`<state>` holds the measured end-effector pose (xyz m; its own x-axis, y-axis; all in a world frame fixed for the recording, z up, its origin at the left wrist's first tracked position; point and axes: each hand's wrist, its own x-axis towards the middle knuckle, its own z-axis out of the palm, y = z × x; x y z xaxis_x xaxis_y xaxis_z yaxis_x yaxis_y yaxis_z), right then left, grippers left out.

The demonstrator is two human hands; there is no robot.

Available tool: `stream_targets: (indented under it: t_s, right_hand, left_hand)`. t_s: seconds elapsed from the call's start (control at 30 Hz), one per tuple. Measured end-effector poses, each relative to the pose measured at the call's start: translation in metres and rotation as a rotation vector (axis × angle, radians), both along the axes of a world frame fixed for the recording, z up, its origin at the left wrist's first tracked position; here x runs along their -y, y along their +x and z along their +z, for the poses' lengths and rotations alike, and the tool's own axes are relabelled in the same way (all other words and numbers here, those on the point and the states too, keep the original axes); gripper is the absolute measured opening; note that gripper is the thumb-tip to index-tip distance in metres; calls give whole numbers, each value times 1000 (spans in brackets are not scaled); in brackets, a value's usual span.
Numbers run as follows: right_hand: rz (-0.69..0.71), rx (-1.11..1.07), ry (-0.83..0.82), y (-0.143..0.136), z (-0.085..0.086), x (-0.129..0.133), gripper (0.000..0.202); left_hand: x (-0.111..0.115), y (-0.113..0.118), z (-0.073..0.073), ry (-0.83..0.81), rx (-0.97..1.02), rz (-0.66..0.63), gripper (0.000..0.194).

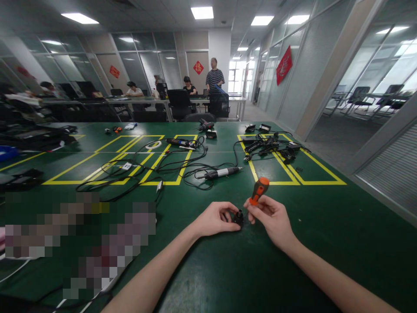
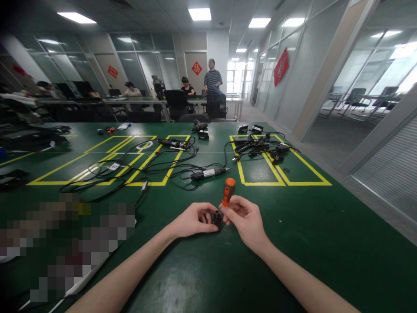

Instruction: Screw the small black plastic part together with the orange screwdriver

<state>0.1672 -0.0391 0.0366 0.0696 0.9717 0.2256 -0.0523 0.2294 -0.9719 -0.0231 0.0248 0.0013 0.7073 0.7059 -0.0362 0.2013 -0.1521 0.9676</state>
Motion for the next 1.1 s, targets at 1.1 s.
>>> stream_targets:
  t_s: [1.1]
  right_hand:
    - [59, 57, 12, 5, -1, 0, 16]
  left_hand:
    - [1, 0, -1, -8, 9, 10, 47]
